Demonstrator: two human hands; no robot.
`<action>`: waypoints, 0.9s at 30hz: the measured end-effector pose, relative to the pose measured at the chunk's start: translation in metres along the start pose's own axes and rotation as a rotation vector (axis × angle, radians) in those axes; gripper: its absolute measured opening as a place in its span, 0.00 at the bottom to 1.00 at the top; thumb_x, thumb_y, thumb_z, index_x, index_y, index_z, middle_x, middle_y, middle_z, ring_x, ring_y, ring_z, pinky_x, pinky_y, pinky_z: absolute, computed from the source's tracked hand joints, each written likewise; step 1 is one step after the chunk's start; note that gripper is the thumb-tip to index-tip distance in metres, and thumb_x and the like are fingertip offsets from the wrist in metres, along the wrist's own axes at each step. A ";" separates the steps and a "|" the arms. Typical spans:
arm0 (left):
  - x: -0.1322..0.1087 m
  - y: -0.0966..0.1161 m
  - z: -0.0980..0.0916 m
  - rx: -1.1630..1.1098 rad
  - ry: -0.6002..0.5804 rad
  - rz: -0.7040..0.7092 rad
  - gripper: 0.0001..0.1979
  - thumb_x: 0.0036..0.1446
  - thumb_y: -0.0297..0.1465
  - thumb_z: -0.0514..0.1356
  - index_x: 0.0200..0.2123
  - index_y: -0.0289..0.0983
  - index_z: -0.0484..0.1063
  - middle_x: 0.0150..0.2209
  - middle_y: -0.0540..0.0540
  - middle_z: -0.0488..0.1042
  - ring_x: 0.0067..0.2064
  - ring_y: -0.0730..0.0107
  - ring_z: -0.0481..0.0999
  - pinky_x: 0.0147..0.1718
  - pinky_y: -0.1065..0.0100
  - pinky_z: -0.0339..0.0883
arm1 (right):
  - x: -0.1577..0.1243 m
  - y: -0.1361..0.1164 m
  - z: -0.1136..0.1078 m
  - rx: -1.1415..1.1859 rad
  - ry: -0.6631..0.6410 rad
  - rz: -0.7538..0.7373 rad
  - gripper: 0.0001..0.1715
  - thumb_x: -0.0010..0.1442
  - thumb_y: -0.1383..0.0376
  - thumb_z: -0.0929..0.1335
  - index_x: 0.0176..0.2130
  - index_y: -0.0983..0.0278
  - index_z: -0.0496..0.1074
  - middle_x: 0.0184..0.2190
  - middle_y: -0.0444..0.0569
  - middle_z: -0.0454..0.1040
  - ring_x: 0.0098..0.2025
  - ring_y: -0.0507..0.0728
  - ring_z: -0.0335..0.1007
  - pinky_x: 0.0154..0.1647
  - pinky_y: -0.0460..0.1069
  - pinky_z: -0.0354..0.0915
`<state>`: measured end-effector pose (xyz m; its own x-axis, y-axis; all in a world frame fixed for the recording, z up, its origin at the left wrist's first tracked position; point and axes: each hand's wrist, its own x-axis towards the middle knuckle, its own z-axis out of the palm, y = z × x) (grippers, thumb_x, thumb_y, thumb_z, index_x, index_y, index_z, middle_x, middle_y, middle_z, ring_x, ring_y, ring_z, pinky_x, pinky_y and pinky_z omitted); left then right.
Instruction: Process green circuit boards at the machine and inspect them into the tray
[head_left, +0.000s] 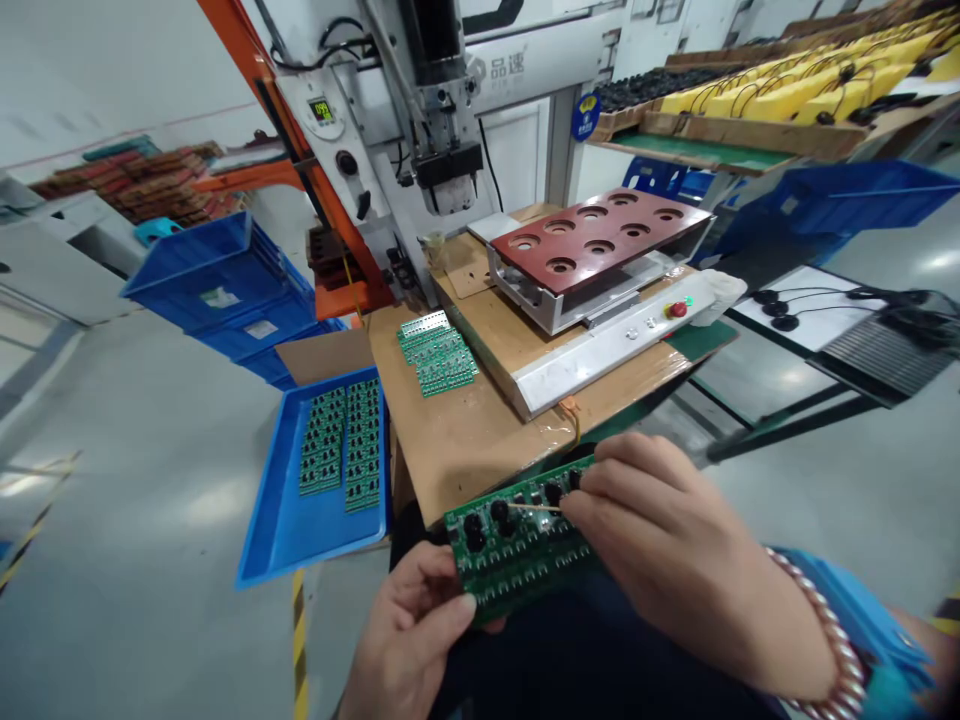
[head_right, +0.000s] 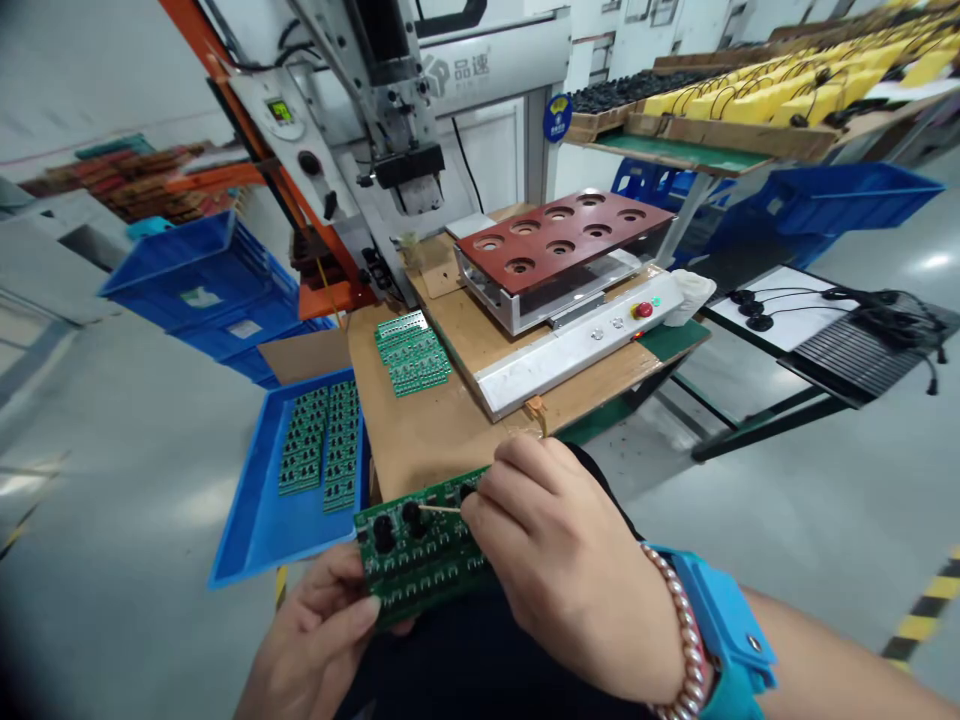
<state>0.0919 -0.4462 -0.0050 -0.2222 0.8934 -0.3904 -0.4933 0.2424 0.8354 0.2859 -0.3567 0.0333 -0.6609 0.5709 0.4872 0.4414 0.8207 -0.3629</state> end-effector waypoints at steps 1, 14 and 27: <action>0.000 0.000 0.000 -0.006 0.004 0.000 0.06 0.39 0.26 0.68 0.24 0.38 0.75 0.24 0.51 0.76 0.24 0.70 0.74 0.24 0.70 0.69 | 0.000 -0.001 0.001 0.012 -0.001 0.003 0.10 0.59 0.75 0.61 0.34 0.67 0.70 0.26 0.48 0.65 0.35 0.55 0.57 0.36 0.51 0.55; 0.001 -0.001 0.000 -0.006 0.024 0.019 0.06 0.38 0.25 0.69 0.24 0.38 0.75 0.24 0.52 0.76 0.24 0.70 0.74 0.23 0.70 0.70 | -0.004 -0.007 0.003 0.071 0.024 0.005 0.08 0.57 0.76 0.62 0.33 0.68 0.70 0.24 0.47 0.63 0.31 0.53 0.54 0.32 0.51 0.54; 0.001 -0.002 0.000 -0.022 0.032 0.017 0.07 0.38 0.24 0.68 0.24 0.38 0.75 0.24 0.52 0.76 0.24 0.70 0.74 0.23 0.71 0.70 | -0.001 -0.005 0.004 0.075 0.014 0.010 0.08 0.57 0.76 0.62 0.31 0.67 0.69 0.24 0.47 0.64 0.31 0.53 0.54 0.32 0.51 0.54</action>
<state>0.0925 -0.4465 -0.0073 -0.2572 0.8848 -0.3886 -0.5079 0.2184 0.8333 0.2818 -0.3620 0.0315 -0.6481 0.5798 0.4937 0.4011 0.8110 -0.4259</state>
